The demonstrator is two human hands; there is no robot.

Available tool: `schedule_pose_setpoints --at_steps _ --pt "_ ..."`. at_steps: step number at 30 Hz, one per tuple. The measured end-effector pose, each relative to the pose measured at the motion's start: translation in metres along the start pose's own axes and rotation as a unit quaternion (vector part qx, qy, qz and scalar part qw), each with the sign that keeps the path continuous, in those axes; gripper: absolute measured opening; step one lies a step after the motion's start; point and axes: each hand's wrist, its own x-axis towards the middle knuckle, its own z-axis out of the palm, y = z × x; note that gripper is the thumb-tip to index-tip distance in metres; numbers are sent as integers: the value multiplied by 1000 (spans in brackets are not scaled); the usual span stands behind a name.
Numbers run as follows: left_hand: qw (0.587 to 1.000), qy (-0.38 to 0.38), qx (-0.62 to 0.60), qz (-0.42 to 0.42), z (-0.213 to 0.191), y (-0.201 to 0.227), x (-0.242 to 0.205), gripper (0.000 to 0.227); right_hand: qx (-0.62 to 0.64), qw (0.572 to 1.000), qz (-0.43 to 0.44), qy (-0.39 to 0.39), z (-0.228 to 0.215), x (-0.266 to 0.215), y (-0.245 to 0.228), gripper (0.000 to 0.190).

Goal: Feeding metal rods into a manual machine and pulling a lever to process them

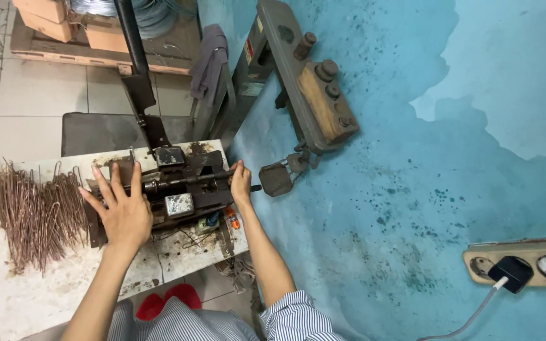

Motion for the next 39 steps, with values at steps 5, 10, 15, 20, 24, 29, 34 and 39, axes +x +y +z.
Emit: schedule_pose_setpoints --at_steps 5,10,15,20,24,29,34,39 --pt "1000 -11 8 -22 -1 3 0 81 -11 1000 17 13 -3 -6 -8 55" --pt "999 -7 22 -41 -4 8 1 85 -21 999 22 36 -5 -7 -15 55" --pt "997 -21 50 -57 3 6 0 80 -3 999 -9 47 -5 6 3 55" --pt "998 -18 31 -50 5 2 0 81 67 996 51 42 2 -4 -20 54" --pt "998 -12 44 -42 6 2 1 79 30 986 99 130 3 12 24 48" --pt "998 -13 33 -54 4 2 -2 78 74 965 133 214 2 41 44 48" --pt "998 -15 11 -54 1 5 0 80 129 975 65 166 -4 26 6 46" --pt "998 3 -4 -58 1 5 1 81 -97 973 -66 200 -10 -5 -44 15"
